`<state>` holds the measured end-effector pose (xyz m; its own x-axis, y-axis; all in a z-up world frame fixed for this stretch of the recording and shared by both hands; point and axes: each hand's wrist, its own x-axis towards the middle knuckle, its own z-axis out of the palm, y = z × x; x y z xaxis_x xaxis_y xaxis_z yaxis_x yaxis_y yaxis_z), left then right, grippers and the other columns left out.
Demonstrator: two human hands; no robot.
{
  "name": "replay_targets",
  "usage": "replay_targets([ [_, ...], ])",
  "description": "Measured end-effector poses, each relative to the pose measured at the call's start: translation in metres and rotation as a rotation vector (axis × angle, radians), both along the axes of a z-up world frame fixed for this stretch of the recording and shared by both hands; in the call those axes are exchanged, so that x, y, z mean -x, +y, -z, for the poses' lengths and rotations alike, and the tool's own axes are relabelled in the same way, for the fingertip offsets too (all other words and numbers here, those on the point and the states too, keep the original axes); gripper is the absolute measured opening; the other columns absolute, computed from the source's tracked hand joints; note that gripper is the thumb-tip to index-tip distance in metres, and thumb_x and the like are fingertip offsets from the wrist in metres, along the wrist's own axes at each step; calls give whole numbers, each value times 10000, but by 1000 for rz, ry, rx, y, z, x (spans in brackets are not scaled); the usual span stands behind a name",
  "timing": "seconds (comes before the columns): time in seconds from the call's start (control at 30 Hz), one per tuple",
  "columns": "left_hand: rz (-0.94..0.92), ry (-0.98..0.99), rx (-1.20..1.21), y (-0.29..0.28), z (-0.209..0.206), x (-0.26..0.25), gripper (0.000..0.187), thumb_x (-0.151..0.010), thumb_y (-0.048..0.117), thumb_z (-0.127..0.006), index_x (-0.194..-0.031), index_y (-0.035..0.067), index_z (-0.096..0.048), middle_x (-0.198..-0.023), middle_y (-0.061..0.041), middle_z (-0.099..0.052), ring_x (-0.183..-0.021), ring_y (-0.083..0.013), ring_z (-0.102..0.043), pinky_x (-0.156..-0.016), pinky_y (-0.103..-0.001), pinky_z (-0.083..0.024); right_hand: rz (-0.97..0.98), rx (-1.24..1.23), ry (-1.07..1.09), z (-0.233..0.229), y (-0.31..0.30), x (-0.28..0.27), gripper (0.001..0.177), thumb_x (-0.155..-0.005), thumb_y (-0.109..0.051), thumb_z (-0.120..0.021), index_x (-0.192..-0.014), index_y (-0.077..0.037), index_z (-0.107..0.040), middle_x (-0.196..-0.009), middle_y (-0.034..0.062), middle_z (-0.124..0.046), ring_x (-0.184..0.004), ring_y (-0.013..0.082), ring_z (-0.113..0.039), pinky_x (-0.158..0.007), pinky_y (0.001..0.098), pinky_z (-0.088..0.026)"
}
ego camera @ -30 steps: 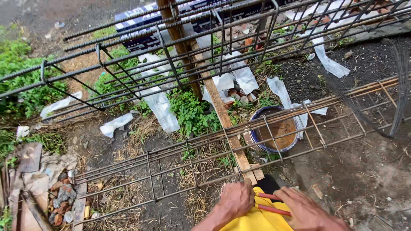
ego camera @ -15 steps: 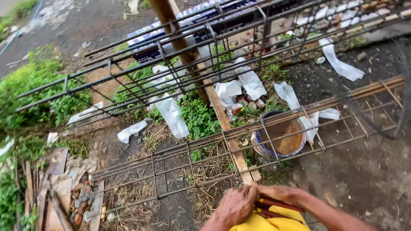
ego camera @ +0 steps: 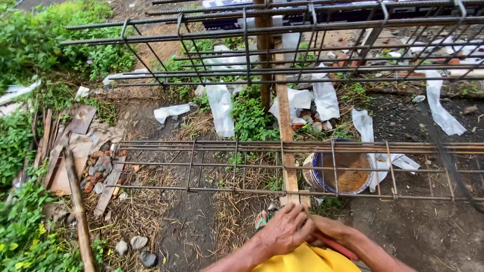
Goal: The person uses pliers to twist wire ties around the intersections of a rebar grid. They repeatedly wrap the wire and twist it to secure the metal bars together.
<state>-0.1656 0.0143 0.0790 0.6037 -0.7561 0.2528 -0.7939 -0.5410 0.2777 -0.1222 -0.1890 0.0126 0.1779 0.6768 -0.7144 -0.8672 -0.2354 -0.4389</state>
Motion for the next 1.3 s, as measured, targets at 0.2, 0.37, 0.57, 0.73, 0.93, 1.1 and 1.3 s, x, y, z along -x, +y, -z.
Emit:
replay_targets([
  [0.2,-18,2,271,1,-2,14,69,-942,56,-566,-973,-5,-554,-869,-175,-613,-776,-373,-626,-568,-501,-445,188,-172,-150,60,-4,15,285,-760,-46,-720,-1013,74,-665,-896,113,-671,-730,153,-607,-585,262,-481],
  [0.37,-99,210,250,9,-24,24,118,-922,112,-540,-852,36,-482,-678,-121,-533,-519,-374,-515,-380,-507,-317,309,-126,-247,-1,15,-13,153,-752,-59,-745,-803,-14,-609,-679,76,-620,-485,153,-514,-445,276,-441],
  [0.57,-131,490,165,28,-41,22,261,-1008,188,-476,-802,35,-523,-720,-167,-628,-529,-435,-544,-482,-551,-369,450,-308,-466,-25,4,-61,315,-778,-45,-740,-1073,-31,-629,-764,156,-721,-632,278,-680,-604,455,-606],
  [0.73,-115,612,209,40,-25,11,221,-986,62,-505,-774,82,-564,-551,-30,-514,-433,-187,-432,-474,-382,-443,364,-405,-720,-85,-1,-77,409,-899,-59,-663,-1303,-13,-634,-706,104,-664,-687,262,-665,-741,499,-607],
  [0.93,-310,649,380,52,-23,-10,130,-998,64,-573,-927,58,-681,-693,-51,-663,-497,-169,-575,-471,-323,-499,-264,-114,-1171,-103,42,-36,291,-983,-337,-524,-1028,-111,-702,-870,23,-693,-753,148,-616,-697,301,-571],
  [1.1,-575,936,206,58,-22,-21,179,-1055,221,-526,-970,119,-647,-669,17,-561,-493,-108,-444,-448,-263,-419,-94,317,-963,-48,49,-12,344,-931,-420,-679,-727,-160,-583,-612,-25,-473,-556,126,-419,-512,326,-328],
  [1.3,-409,981,338,83,-13,-35,307,-1067,248,-506,-774,176,-447,-773,16,-463,-657,-132,-413,-601,-309,-387,100,247,-973,-72,40,-20,218,-870,-259,-688,-1019,-165,-817,-1162,-8,-799,-1140,125,-685,-1048,286,-479],
])
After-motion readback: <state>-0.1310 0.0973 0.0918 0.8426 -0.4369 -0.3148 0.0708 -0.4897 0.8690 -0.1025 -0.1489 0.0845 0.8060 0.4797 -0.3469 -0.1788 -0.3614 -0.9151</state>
